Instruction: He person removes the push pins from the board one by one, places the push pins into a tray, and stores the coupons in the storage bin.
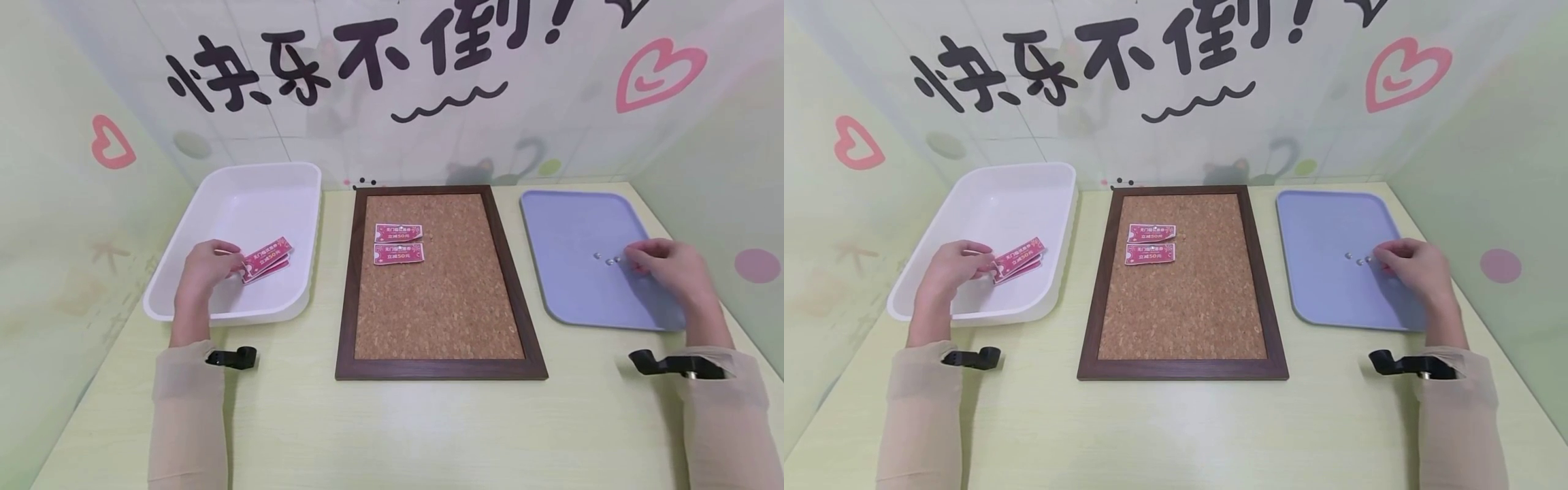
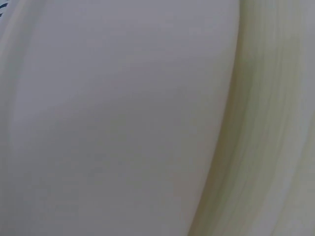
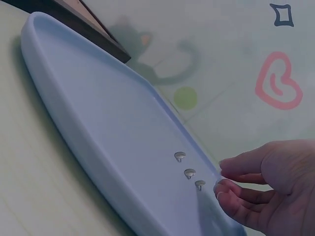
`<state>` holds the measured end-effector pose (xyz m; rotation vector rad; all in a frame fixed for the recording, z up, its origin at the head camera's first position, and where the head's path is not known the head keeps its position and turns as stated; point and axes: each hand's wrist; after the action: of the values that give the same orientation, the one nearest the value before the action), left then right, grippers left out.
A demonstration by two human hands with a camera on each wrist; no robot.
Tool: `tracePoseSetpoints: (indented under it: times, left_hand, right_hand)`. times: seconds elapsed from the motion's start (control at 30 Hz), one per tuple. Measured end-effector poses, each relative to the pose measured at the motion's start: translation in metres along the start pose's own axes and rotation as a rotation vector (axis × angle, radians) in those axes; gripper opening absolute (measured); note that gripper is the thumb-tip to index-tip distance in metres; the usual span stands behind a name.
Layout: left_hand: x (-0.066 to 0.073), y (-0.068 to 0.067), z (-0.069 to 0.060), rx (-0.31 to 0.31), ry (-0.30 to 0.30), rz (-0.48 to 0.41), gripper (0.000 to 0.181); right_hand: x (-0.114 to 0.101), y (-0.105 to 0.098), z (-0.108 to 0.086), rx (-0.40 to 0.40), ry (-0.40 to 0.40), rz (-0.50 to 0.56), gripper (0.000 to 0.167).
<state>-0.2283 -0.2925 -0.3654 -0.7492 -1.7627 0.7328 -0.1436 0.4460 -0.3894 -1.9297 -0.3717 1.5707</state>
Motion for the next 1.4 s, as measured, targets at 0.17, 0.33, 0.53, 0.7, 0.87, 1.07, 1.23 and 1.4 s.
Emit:
tracePoseSetpoints:
  times: [0.17,0.33,0.53,0.7,0.87,1.07,1.23,1.4]
  left_hand:
    - [0.002,-0.001,-0.002,0.023,0.018,-0.003,0.049]
    - [0.007,0.0,-0.003,0.044,0.043,-0.02,0.047]
    - [0.018,0.0,-0.008,0.083,0.113,-0.013,0.044]
    - [0.034,0.002,-0.017,0.106,0.176,-0.021,0.042]
    - [0.051,0.006,-0.026,0.11,0.243,-0.035,0.039]
    - [0.072,0.014,-0.038,0.106,0.346,-0.042,0.034]
    - [0.086,0.021,-0.045,0.069,0.383,-0.084,0.031]
    - [0.099,0.028,-0.05,0.035,0.427,-0.107,0.03]
  right_hand:
    - [-0.009,0.005,-0.002,0.018,-0.044,0.04,0.038]
    - [-0.018,0.011,-0.003,0.035,-0.08,0.094,0.018]
    - [-0.031,0.022,-0.003,0.039,-0.151,0.151,0.007]
    - [-0.04,0.032,-0.003,0.03,-0.21,0.198,0.013]
    - [-0.052,0.041,-0.005,0.027,-0.243,0.117,0.039]
    - [-0.069,0.052,-0.007,-0.015,-0.263,0.117,0.04]
    - [-0.081,0.062,-0.008,-0.042,-0.317,0.122,0.035]
    - [-0.092,0.072,-0.011,-0.047,-0.369,0.149,0.029]
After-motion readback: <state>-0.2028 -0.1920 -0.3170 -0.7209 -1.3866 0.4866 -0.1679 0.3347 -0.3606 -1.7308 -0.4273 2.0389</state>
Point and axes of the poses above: each hand's wrist, its own z-axis towards the middle knuckle, its own y-axis out of the palm, x = y × z, and after that the axes turned 10 degrees about z, right-handed
